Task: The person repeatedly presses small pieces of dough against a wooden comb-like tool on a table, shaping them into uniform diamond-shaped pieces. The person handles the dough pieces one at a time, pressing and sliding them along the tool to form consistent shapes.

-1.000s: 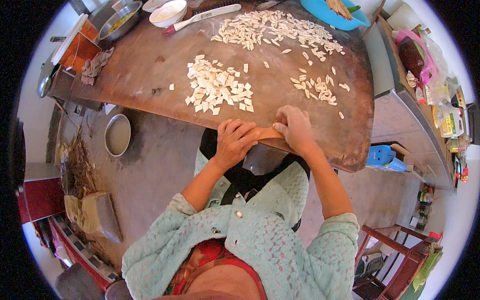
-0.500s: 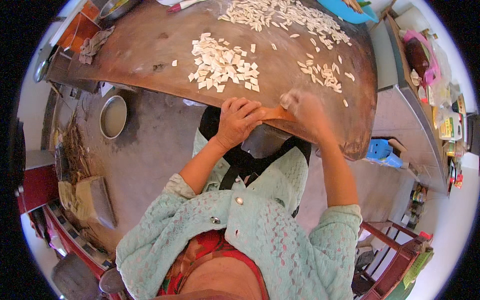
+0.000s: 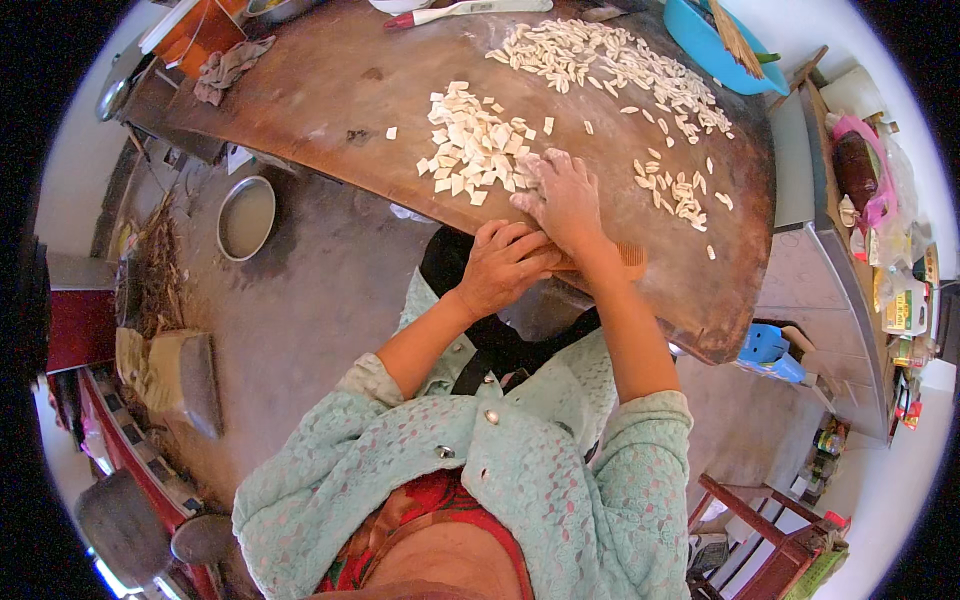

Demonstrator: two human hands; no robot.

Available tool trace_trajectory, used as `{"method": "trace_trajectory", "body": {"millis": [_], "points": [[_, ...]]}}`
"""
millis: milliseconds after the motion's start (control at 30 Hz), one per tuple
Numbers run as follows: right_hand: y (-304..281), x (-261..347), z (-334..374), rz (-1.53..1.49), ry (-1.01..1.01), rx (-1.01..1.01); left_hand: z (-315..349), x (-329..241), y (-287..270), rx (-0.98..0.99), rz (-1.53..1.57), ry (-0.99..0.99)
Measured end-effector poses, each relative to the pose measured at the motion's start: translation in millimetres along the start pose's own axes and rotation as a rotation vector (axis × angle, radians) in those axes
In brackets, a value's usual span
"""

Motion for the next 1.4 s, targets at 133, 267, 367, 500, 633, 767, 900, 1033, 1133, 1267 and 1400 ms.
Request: {"method": "trace_trajectory", "body": {"millis": [133, 267, 367, 500, 633, 767, 900, 1033, 1133, 1267, 1400], "points": [[-7, -19, 4, -0.441, 0.218, 0.124, 1, 1, -1, 0.028, -0.022, 0.006], [-32, -38, 15, -0.963, 0.551, 0.151, -1, -1, -2, 0.016, -0.023, -0.011], [-45, -46, 21, -0.945, 0.452, 0.114, -1, -2, -2, 0.007, 0.000, -0.030], [-56, -55, 32, -0.796, 0.286, 0.015, -4, -6, -5, 0.026, 0.021, -0.062], [-59, -64, 44, -0.513, 0.436, 0.034, -5, -6, -5, 0.031, 0.044, -0.064], [-51, -39, 47, -0.189, 0.499, 0.069, -10, -8, -5, 0.040, 0.062, -0.040], [-29, -49, 55, -0.194, 0.388, -0.040, -16, -16, 6, 0.081, 0.067, -0.001], [-51, -48, 53, -0.468, 0.545, 0.006, -13, -16, 9, 0.081, 0.032, 0.020], [-77, -45, 67, -0.513, 0.504, 0.093, -14, -19, 7, 0.056, 0.044, -0.014], [-83, -48, 88, -0.357, 0.438, 0.214, -12, -19, 8, 0.053, 0.068, -0.021], [-76, -57, 92, -0.263, 0.488, 0.180, -13, -21, 8, 0.043, 0.059, -0.018]]}}
Point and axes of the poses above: each hand's wrist, its own z-axis away from the middle knuckle, its own y-axis out of the palm, x = y × z, the point moved 1 cm from there along -z, towards the middle knuckle, and after that the axes turned 7 degrees about -x, right-handed, at the moved point
